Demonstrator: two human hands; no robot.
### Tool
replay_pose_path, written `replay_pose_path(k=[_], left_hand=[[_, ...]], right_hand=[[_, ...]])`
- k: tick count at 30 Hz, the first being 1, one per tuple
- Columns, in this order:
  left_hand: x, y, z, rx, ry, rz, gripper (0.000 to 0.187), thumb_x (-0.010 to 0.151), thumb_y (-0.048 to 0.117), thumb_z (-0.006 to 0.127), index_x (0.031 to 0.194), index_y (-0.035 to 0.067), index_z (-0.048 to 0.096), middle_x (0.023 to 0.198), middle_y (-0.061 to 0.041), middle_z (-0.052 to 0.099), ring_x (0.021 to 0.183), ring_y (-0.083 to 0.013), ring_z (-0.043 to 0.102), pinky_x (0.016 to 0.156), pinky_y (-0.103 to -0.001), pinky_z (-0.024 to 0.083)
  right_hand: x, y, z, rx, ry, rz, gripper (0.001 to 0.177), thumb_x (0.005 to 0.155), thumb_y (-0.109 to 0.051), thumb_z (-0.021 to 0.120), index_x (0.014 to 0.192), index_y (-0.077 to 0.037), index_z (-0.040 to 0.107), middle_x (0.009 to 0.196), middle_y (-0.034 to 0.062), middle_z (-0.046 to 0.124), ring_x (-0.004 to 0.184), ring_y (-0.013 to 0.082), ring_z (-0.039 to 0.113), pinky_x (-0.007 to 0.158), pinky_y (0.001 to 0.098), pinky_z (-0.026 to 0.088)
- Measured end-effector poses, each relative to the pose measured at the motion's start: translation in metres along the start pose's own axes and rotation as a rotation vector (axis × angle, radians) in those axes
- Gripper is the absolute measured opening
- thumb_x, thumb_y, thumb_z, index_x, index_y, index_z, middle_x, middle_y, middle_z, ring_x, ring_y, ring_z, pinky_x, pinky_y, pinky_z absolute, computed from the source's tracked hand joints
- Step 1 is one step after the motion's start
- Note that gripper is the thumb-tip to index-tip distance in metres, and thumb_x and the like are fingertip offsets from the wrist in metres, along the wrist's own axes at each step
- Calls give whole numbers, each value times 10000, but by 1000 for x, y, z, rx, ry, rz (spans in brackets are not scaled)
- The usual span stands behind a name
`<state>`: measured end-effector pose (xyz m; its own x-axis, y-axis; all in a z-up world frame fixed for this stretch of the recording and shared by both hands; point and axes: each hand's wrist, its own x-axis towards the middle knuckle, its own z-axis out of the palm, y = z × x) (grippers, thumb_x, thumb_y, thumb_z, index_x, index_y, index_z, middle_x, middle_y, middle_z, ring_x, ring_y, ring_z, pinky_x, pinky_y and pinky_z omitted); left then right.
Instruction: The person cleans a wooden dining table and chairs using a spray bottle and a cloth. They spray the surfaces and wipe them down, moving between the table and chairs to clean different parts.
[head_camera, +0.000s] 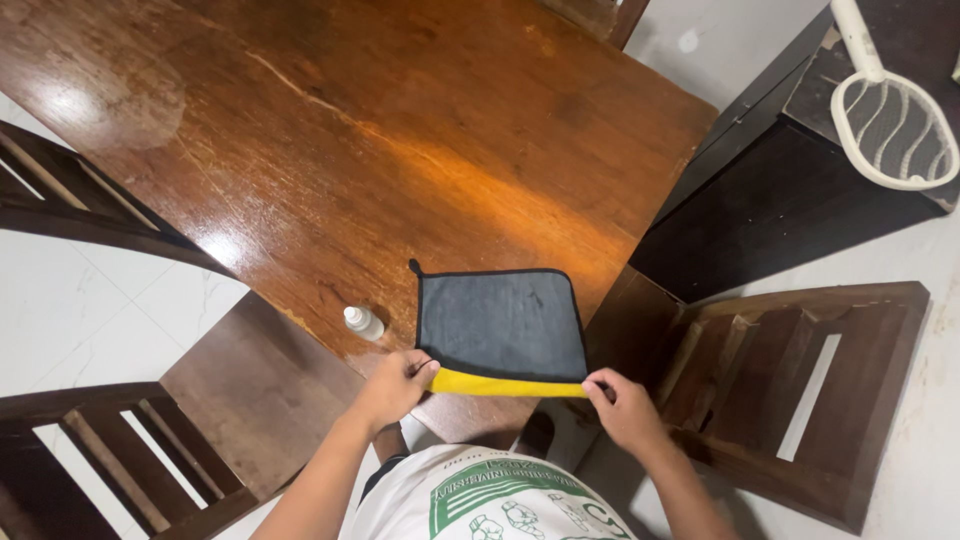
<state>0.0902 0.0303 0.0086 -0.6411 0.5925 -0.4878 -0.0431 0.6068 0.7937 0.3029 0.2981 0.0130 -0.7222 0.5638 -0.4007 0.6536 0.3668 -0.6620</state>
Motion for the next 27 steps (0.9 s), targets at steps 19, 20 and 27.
replay_pose_path(k=[19,20,27], left_hand=[[80,93,-65,138,276,268,241,886,259,627,882,22,672,735,-154,643,684,-268,621,662,-350,491],[92,89,-62,165,306,238,233,879,257,633,894,30,684,760,-167,654,708,-292,640,674,-360,495],[138,67,-45,7,382,205,202,882,212,620,906,22,684,803,-178,692,750,-306,666,702,-375,518]], right_hand=[[152,-72,-83,113,-99,-160,236,914,-232,599,919,-2,647,634,66,606,517,131,529,503,263,430],[168,-64,-73,109,-83,-200,230,910,-229,599,920,-4,648,652,56,619,545,123,552,531,260,451],[193,-60,-47,-88,127,-305,197,878,-211,633,967,-42,682,758,41,662,690,145,610,670,305,488]])
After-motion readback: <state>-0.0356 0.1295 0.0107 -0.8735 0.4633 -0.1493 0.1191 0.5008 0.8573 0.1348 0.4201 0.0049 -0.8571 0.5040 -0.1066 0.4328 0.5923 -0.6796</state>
